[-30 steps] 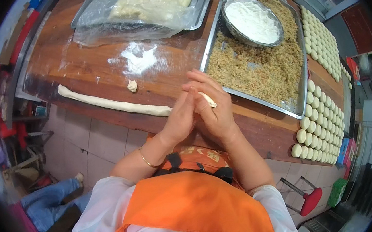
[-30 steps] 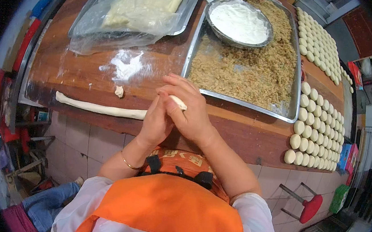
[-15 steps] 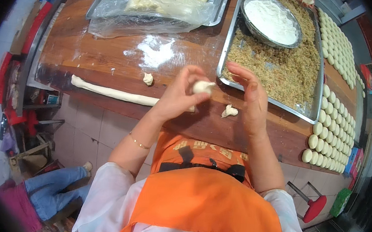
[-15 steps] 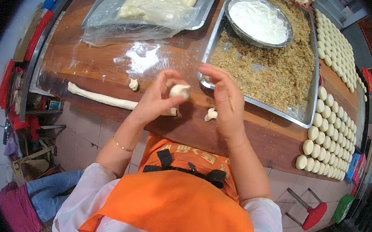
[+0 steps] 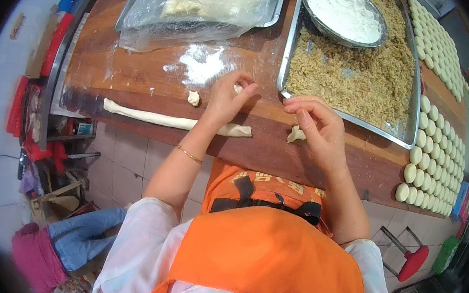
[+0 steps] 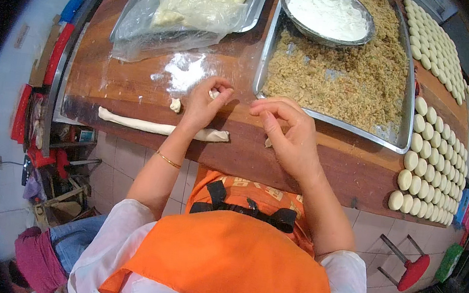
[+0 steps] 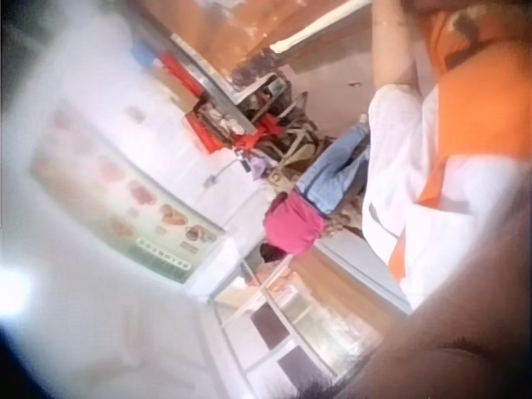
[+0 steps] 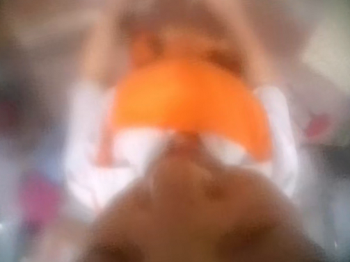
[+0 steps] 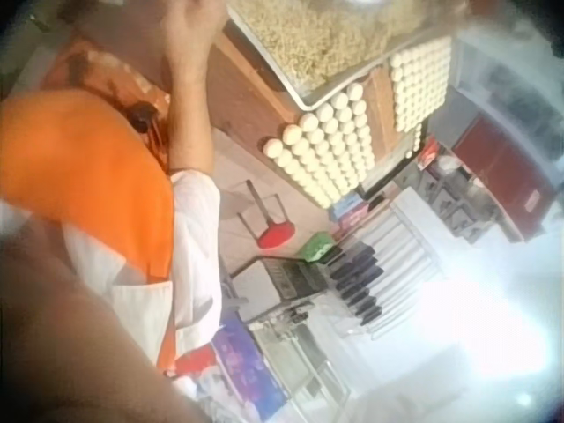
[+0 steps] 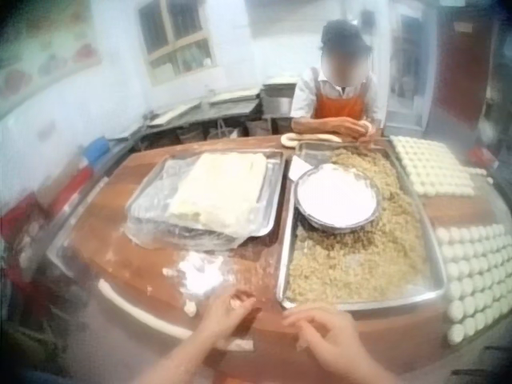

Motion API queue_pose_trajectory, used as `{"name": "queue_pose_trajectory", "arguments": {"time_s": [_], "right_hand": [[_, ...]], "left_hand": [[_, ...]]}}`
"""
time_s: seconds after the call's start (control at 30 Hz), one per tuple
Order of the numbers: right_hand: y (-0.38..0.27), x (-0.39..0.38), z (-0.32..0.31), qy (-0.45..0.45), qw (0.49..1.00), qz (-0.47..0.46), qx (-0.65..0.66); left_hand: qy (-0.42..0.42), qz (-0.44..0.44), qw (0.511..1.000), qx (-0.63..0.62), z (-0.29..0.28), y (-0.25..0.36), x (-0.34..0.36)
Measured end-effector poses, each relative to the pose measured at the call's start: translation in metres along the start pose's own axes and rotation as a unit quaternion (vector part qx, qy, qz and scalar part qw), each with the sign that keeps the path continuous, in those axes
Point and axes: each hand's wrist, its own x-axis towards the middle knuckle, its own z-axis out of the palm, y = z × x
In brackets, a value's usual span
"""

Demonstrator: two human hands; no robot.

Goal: The person pinches off small pieces of dough from a long roll, flattens them by hand, fills them with a peanut-like mixture from a tray, and seals them into round buns before placing them on a wooden table.

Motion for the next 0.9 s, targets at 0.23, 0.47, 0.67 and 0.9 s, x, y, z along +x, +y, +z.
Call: {"name": "queue_pose_trajectory", "arguments": {"time_s": [0.23,0.47,0.67,0.9], "right_hand": [[-0.005,-0.007,-0.006,-0.009,0.998,0.054,0.035],[0.001,-0.01,-0.019,0.009,1.0,-0.003,0.012],[-0.002,-0.011,-0.024,0.0,1.0,-0.023,-0.018],[-0.001,-0.008,-0.038,0.019,1.0,0.007,0.002]], "left_hand": [[0.013,0.045,0.999,0.022,0.002,-0.007,0.002],[-0.025,-0.066,0.997,-0.038,-0.021,-0.012,0.025],[0.032,0.025,0.957,0.288,-0.001,-0.013,0.049],[0.004,0.016,0.943,0.333,0.006,-0.013,0.036]]}}
